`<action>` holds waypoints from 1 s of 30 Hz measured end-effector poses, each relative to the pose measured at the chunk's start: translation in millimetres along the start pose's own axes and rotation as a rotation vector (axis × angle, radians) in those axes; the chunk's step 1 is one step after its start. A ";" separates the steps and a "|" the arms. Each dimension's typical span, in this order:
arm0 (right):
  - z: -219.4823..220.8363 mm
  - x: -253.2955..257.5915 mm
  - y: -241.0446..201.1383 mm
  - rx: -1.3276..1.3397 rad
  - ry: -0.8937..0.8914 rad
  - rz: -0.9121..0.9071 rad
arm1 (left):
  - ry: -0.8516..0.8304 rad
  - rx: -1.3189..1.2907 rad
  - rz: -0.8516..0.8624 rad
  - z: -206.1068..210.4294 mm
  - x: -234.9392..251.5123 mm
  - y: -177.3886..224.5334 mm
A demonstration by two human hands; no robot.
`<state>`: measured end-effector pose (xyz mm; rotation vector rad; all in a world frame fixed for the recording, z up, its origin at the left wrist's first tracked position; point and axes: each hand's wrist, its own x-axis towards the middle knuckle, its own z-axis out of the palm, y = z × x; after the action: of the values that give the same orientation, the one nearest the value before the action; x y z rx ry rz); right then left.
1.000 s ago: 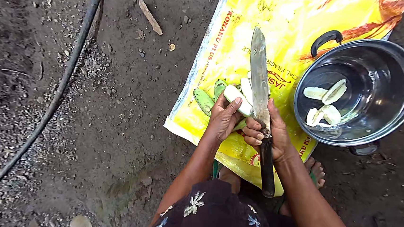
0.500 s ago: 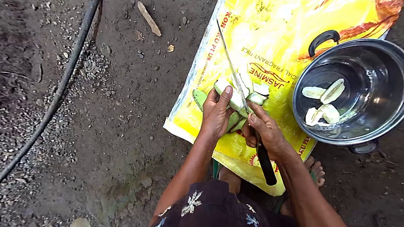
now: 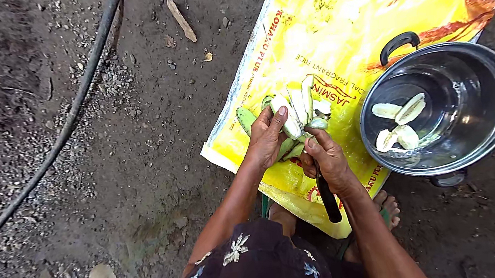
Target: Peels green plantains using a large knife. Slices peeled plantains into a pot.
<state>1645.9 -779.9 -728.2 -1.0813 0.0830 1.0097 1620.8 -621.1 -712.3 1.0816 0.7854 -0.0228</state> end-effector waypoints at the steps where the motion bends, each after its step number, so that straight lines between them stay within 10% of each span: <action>1: -0.9 0.3 0.6 0.015 -0.010 0.001 | -0.010 0.005 0.003 0.3 0.0 0.6; 30: -1.3 6.1 4.5 -0.249 0.060 -0.064 | -0.178 -0.115 -0.011 8.8 -3.3 -10.9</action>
<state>1646.7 -776.6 -735.1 -1.3332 -0.0298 0.9461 1619.2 -634.7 -716.8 0.9521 0.6247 -0.0812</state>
